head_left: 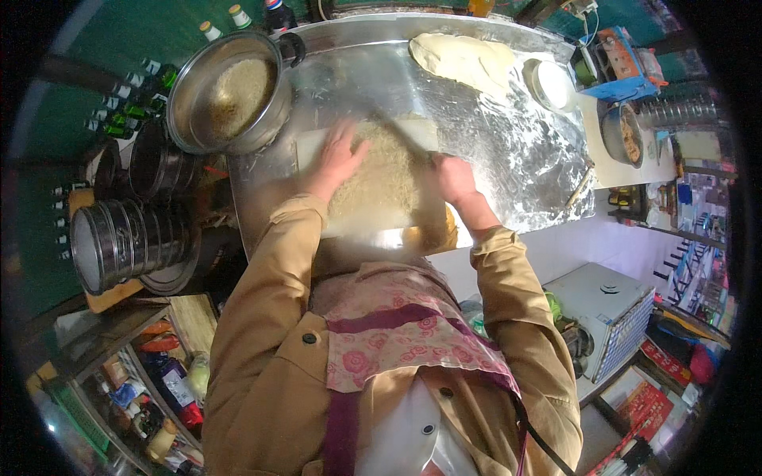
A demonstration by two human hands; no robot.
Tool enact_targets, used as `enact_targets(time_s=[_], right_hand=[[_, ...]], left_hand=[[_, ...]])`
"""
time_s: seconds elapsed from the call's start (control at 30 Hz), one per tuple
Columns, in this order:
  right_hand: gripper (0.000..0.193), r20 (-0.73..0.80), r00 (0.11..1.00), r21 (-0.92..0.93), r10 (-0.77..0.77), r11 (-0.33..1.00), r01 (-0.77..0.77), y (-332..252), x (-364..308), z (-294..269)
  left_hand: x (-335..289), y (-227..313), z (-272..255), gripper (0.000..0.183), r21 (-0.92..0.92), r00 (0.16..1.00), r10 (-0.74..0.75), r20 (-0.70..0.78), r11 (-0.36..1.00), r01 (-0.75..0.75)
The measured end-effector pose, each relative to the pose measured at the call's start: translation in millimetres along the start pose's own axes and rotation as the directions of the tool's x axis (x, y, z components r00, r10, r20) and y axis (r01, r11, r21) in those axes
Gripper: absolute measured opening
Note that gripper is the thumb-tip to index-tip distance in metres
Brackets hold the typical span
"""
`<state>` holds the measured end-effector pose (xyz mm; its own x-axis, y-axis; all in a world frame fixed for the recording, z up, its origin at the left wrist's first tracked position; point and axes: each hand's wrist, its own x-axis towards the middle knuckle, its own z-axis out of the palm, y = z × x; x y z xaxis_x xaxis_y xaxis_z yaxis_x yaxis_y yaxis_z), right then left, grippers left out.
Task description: The person uses a large cleaver to repeatedly slice a sheet of dough into thin noodles on a metal countertop. The person gathers the cut noodles and transfers them into a metal bowl. The person repeats the cutting and gathering process throughout the clip.
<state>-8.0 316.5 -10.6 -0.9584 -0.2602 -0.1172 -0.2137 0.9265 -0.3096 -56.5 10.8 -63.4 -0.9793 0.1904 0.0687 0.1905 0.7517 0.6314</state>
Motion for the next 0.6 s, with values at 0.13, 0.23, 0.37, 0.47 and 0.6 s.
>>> enact_targets(time_s=[0.13, 0.23, 0.37, 0.47, 0.6], right_hand=[[0.028, 0.076, 0.989, -0.024, -0.127, 0.991, 0.129, -17, 5, 6], [0.028, 0.133, 0.985, -0.051, -0.109, 0.992, 0.116, -22, -8, -14], [0.027, 0.173, 0.969, -0.142, -0.177, 0.969, 0.203, -4, -42, -22], [0.023, -0.033, 0.999, 0.164, 0.005, 0.987, 0.000, -15, -69, -28], [0.020, -0.018, 0.981, 0.318, 0.191, 0.932, -0.175, -30, -81, -37]], left_hand=[[-6, 14, -6, 0.058, 0.029, 0.992, -0.019, 0.123, 0.999, 0.016], [-19, 27, -25, 0.052, -0.033, 0.974, -0.019, 0.225, 0.999, 0.027], [-36, 24, -31, 0.043, -0.156, 0.987, 0.128, 0.094, 0.981, -0.112], [-25, 30, -33, 0.040, -0.131, 0.984, 0.169, -0.047, 0.976, -0.174], [-1, 46, -22, 0.041, 0.004, 0.970, 0.210, -0.118, 0.977, -0.211]])
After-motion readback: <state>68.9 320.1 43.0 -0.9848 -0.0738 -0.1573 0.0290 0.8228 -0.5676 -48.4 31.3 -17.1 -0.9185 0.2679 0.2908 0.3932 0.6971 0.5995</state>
